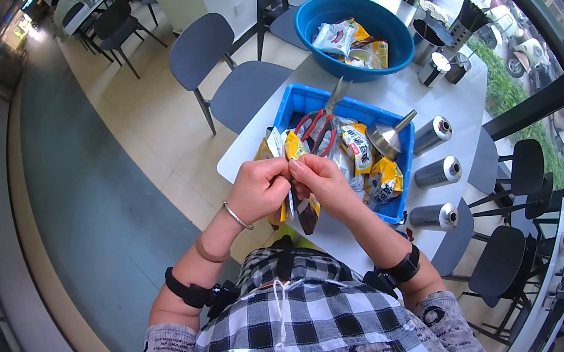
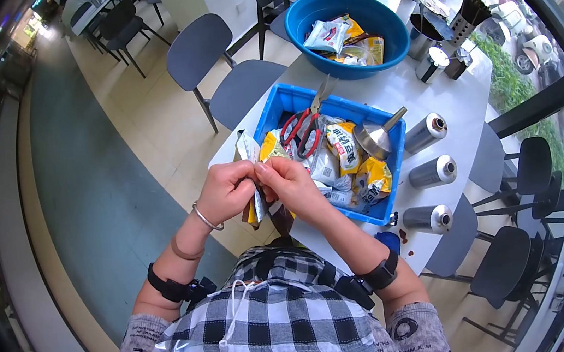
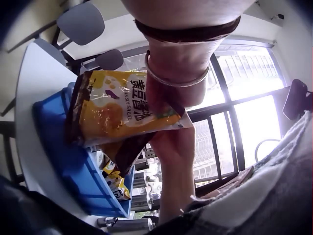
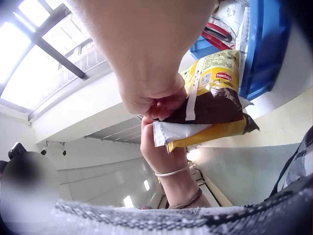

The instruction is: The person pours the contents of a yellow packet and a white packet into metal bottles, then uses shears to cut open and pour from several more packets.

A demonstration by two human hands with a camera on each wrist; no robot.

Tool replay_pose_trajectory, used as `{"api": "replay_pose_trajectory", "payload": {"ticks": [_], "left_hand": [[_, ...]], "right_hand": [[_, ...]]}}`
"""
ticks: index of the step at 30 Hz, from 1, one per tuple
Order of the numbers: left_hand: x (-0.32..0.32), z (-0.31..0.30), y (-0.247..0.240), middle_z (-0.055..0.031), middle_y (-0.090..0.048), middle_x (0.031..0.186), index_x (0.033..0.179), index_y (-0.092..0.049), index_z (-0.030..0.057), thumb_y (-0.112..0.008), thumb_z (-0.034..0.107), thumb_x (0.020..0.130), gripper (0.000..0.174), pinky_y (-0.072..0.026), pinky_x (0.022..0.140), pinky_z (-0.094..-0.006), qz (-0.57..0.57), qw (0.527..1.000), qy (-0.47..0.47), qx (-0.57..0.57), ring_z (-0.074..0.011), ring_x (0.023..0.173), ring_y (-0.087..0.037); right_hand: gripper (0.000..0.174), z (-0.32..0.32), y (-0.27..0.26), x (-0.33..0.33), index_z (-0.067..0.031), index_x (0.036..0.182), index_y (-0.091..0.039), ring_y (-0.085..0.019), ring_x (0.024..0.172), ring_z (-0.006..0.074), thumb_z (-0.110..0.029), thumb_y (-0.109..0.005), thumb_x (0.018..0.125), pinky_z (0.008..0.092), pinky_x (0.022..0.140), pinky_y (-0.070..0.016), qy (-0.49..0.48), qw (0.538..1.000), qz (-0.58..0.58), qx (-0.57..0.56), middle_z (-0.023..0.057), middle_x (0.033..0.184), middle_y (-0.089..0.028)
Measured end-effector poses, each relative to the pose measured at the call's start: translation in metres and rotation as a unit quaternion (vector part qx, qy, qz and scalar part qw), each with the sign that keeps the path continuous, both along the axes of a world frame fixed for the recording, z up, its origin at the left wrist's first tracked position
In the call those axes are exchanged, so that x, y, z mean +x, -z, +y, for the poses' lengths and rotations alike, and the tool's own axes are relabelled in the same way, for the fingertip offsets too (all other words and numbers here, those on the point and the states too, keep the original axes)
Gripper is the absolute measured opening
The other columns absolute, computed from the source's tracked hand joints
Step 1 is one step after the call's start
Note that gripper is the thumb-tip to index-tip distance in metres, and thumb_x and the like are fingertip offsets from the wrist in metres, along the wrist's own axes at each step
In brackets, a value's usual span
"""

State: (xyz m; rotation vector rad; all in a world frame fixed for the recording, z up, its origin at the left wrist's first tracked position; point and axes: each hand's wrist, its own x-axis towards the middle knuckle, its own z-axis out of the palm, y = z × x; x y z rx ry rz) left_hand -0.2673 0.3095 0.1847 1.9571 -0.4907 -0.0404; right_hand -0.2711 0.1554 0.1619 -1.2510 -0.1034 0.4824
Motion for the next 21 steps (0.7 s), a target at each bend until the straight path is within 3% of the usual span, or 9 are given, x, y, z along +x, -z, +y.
{"api": "replay_pose_trajectory", "payload": {"ticks": [1, 2, 9, 13, 15, 17, 19, 21], "left_hand": [[0.002, -0.002, 0.001, -0.0124, -0.057, 0.059, 0.071, -0.057, 0.0001, -0.047, 0.002, 0.07, 0.01, -0.0444, 0.049, -0.029, 0.002, 1.0, 0.002, -0.003, -0.0208, 0.05, -0.057], [0.003, -0.004, 0.003, -0.0089, -0.056, 0.057, 0.071, -0.057, -0.0005, -0.049, 0.003, 0.07, 0.008, -0.0431, 0.049, -0.0258, -0.01, 1.0, -0.001, -0.012, -0.0139, 0.048, -0.053], [0.005, -0.006, 0.004, -0.0066, -0.053, 0.053, 0.072, -0.058, -0.0006, -0.054, 0.01, 0.075, 0.011, -0.0398, 0.046, -0.0229, -0.003, 1.0, 0.024, 0.005, -0.0089, 0.047, -0.049], [0.005, -0.005, 0.009, -0.0037, -0.05, 0.049, 0.062, -0.056, -0.0001, -0.059, 0.01, 0.073, 0.015, -0.0367, 0.043, -0.0225, -0.03, 0.999, -0.012, 0.017, -0.0075, 0.044, -0.046], [0.004, 0.0, 0.01, -0.0028, -0.049, 0.047, 0.059, -0.055, 0.0002, -0.061, 0.01, 0.072, 0.017, -0.0358, 0.042, -0.0225, -0.024, 0.999, -0.041, 0.026, -0.0071, 0.043, -0.045], [0.002, 0.009, 0.008, -0.0048, -0.049, 0.045, 0.056, -0.055, 0.0008, -0.063, 0.012, 0.071, 0.021, -0.0354, 0.04, -0.0242, -0.012, 0.996, -0.085, 0.023, -0.0088, 0.04, -0.044], [-0.004, 0.018, 0.002, -0.0038, -0.05, 0.046, 0.056, -0.055, 0.001, -0.063, 0.011, 0.071, 0.02, -0.0349, 0.041, -0.0231, -0.002, 0.995, -0.091, 0.035, -0.0073, 0.041, -0.045], [-0.011, 0.03, -0.004, -0.0043, -0.05, 0.047, 0.056, -0.054, 0.0006, -0.063, 0.011, 0.071, 0.02, -0.035, 0.041, -0.0227, -0.006, 0.991, -0.127, 0.035, -0.0076, 0.042, -0.045]], "right_hand": [[0.026, 0.0, 0.0, -0.001, -0.0059, 0.074, -0.051, -0.044, 0.054, 0.0055, -0.026, -0.048, 0.09, 0.0198, 0.049, -0.036, 0.002, 1.0, 0.0, 0.001, -0.0028, 0.061, -0.045], [0.026, 0.001, 0.0, -0.001, -0.0061, 0.074, -0.051, -0.043, 0.054, 0.0053, -0.026, -0.048, 0.09, 0.0196, 0.049, -0.0356, 0.017, 0.999, 0.025, 0.012, -0.0031, 0.061, -0.045], [0.025, -0.005, 0.006, 0.004, -0.0064, 0.076, -0.053, -0.04, 0.054, 0.0046, -0.028, -0.05, 0.089, 0.0185, 0.049, -0.032, 0.014, 0.998, 0.05, 0.026, -0.0046, 0.061, -0.045], [0.024, -0.015, 0.006, 0.009, -0.0053, 0.076, -0.056, -0.04, 0.054, 0.0041, -0.026, -0.052, 0.087, 0.0185, 0.049, -0.0315, 0.049, 0.998, 0.032, -0.018, -0.0045, 0.062, -0.047], [0.022, -0.036, 0.003, 0.013, -0.0047, 0.075, -0.059, -0.04, 0.054, 0.0038, -0.024, -0.053, 0.084, 0.0191, 0.048, -0.0312, 0.108, 0.991, 0.029, -0.072, -0.0043, 0.062, -0.049], [0.016, -0.061, -0.009, 0.012, -0.0079, 0.072, -0.057, -0.036, 0.051, 0.0015, -0.02, -0.054, 0.083, 0.0177, 0.045, -0.0273, 0.142, 0.982, 0.049, -0.114, -0.0077, 0.059, -0.043], [0.017, -0.1, 0.005, 0.012, -0.0059, 0.073, -0.057, -0.037, 0.05, 0.0031, -0.02, -0.055, 0.082, 0.019, 0.044, -0.0276, 0.157, 0.96, 0.019, -0.23, -0.0066, 0.059, -0.045], [0.018, -0.146, 0.022, 0.014, -0.0026, 0.075, -0.057, -0.042, 0.052, 0.0057, -0.019, -0.056, 0.082, 0.0203, 0.046, -0.0323, 0.147, 0.886, -0.076, -0.432, -0.0042, 0.061, -0.05]]}}
